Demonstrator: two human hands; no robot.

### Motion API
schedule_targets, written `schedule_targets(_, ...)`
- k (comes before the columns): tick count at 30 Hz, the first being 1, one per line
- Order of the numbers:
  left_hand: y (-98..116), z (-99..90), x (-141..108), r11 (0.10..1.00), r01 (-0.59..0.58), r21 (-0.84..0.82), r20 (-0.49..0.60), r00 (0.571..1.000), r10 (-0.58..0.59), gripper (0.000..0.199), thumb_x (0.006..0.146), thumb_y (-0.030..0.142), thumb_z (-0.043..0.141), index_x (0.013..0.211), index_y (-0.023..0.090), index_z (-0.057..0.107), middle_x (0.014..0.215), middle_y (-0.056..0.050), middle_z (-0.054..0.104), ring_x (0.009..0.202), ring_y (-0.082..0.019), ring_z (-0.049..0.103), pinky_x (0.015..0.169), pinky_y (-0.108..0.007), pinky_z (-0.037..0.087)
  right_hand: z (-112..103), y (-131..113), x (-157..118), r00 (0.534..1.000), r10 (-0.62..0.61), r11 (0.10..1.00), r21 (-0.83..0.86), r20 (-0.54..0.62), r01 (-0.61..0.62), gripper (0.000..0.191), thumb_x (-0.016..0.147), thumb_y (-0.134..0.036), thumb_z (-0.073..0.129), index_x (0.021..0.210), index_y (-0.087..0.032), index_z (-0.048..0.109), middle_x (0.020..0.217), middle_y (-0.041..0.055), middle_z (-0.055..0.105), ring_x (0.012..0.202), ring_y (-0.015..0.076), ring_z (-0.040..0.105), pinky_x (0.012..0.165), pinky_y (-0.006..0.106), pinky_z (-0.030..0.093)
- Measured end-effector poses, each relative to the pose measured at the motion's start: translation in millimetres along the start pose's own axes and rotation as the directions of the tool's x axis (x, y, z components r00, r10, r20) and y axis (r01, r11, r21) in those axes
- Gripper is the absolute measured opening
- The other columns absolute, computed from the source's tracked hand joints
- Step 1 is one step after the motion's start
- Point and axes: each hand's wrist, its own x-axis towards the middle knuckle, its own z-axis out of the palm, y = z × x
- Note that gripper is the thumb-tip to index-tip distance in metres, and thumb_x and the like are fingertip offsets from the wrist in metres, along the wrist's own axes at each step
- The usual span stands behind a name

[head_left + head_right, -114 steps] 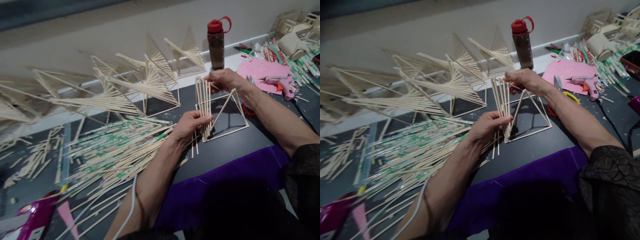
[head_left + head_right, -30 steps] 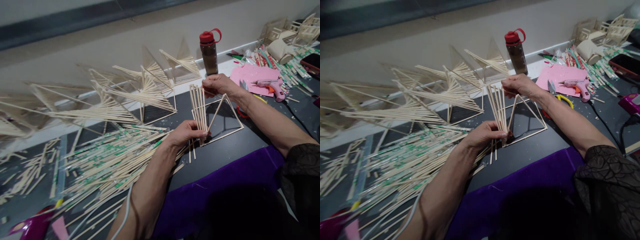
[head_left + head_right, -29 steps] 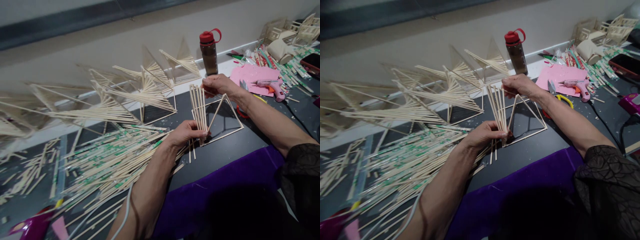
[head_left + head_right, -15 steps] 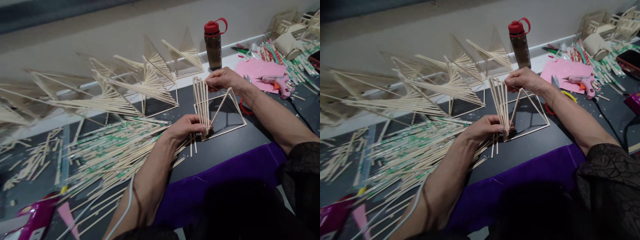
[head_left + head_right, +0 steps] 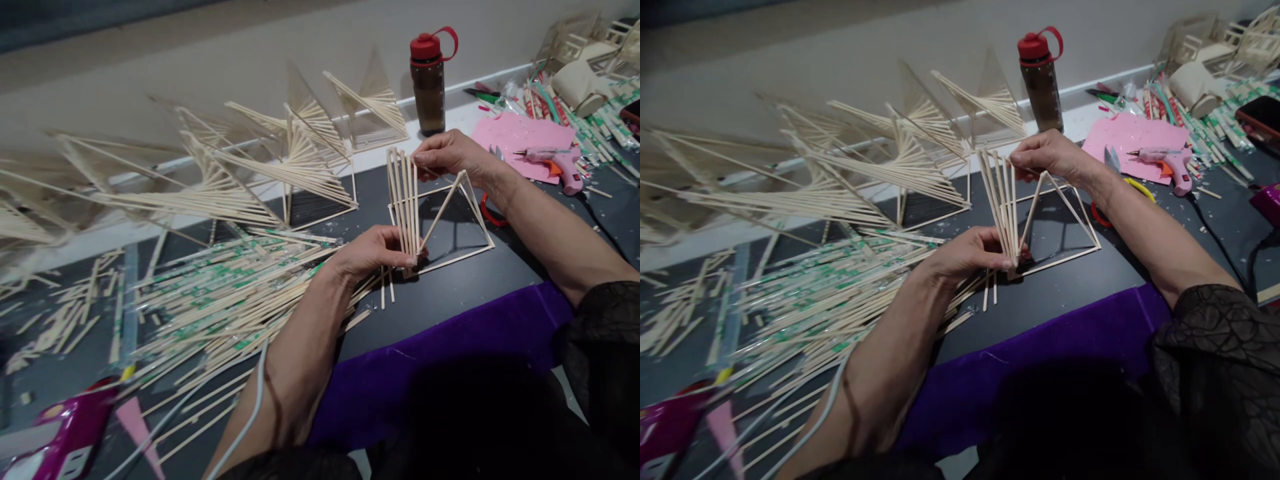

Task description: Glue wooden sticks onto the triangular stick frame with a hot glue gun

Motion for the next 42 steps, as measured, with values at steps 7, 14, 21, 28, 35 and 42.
schedule_targets(7,-6.3,5.1,3.5,0.996,-0.065,-0.054,-0.110,0.992,0.059,0.026,0.059,0.031,0.085,0.071,0.012,0.072,0.068,-0.005,0.072,0.052,-0.011,0.060,0.052,-0.023,0.046,1.2,-2.5,-1.6,1.000,0.012,1.000,0.014,-0.001,-0.012,0.014,0.081,-0.018,0.071,0.071,-0.012,0.064,0.061,-0.0004,0.062,0.054,0.0066,0.053,0.055,0.020,0.044)
schedule_targets(14,-2.4,13.0,3.4,0.981,-0.081,-0.178,-0.162,0.985,0.052,0.035,0.056,0.030,0.087,0.084,0.013,0.074,0.078,-0.007,0.076,0.068,-0.015,0.069,0.063,-0.025,0.052,2.6,-1.1,-1.5,0.999,0.034,0.999,0.013,-0.013,-0.034,0.016,0.083,-0.019,0.072,0.070,-0.012,0.065,0.063,0.0001,0.064,0.057,0.0070,0.055,0.056,0.020,0.044)
schedule_targets(21,-1.5,12.2,6.4,0.956,-0.114,-0.270,-0.183,0.981,0.065,0.029,0.056,0.026,0.084,0.079,0.013,0.071,0.070,-0.004,0.073,0.060,-0.013,0.066,0.058,-0.024,0.051,-12.2,-27.0,-3.9,0.952,-0.018,0.999,-0.039,-0.306,0.006,0.018,0.094,-0.022,0.061,0.085,-0.010,0.070,0.077,0.0035,0.072,0.060,0.0057,0.062,0.052,0.016,0.043)
schedule_targets(28,0.5,8.1,11.3,0.938,-0.225,-0.263,-0.267,0.952,0.153,0.026,0.061,0.026,0.081,0.082,0.014,0.072,0.072,-0.003,0.072,0.061,-0.012,0.065,0.054,-0.022,0.049,-31.7,-79.7,-47.2,0.886,-0.248,0.969,-0.090,-0.392,0.232,0.015,0.089,-0.021,0.064,0.076,-0.016,0.071,0.068,0.0007,0.070,0.051,0.0068,0.057,0.046,0.020,0.041)
schedule_targets(35,4.8,9.7,13.0,0.926,-0.292,-0.241,-0.319,0.925,0.208,0.029,0.060,0.028,0.084,0.083,0.014,0.073,0.065,-0.001,0.070,0.052,-0.008,0.060,0.043,-0.016,0.039,28.4,-51.0,-116.0,0.986,-0.160,0.758,-0.645,-0.041,0.097,0.011,0.080,-0.020,0.072,0.090,-0.019,0.075,0.087,0.0055,0.071,0.068,0.0138,0.061,0.060,0.028,0.047)
schedule_targets(42,5.8,20.6,10.3,0.906,-0.356,-0.229,-0.329,0.904,0.272,0.030,0.056,0.027,0.085,0.081,0.014,0.074,0.067,-0.002,0.071,0.057,-0.012,0.063,0.052,-0.020,0.046,69.5,-25.4,-114.2,0.987,0.070,0.290,-0.949,0.148,0.121,0.028,0.092,-0.027,0.058,0.113,-0.015,0.071,0.104,0.0113,0.067,0.085,0.0210,0.062,0.067,0.030,0.041)
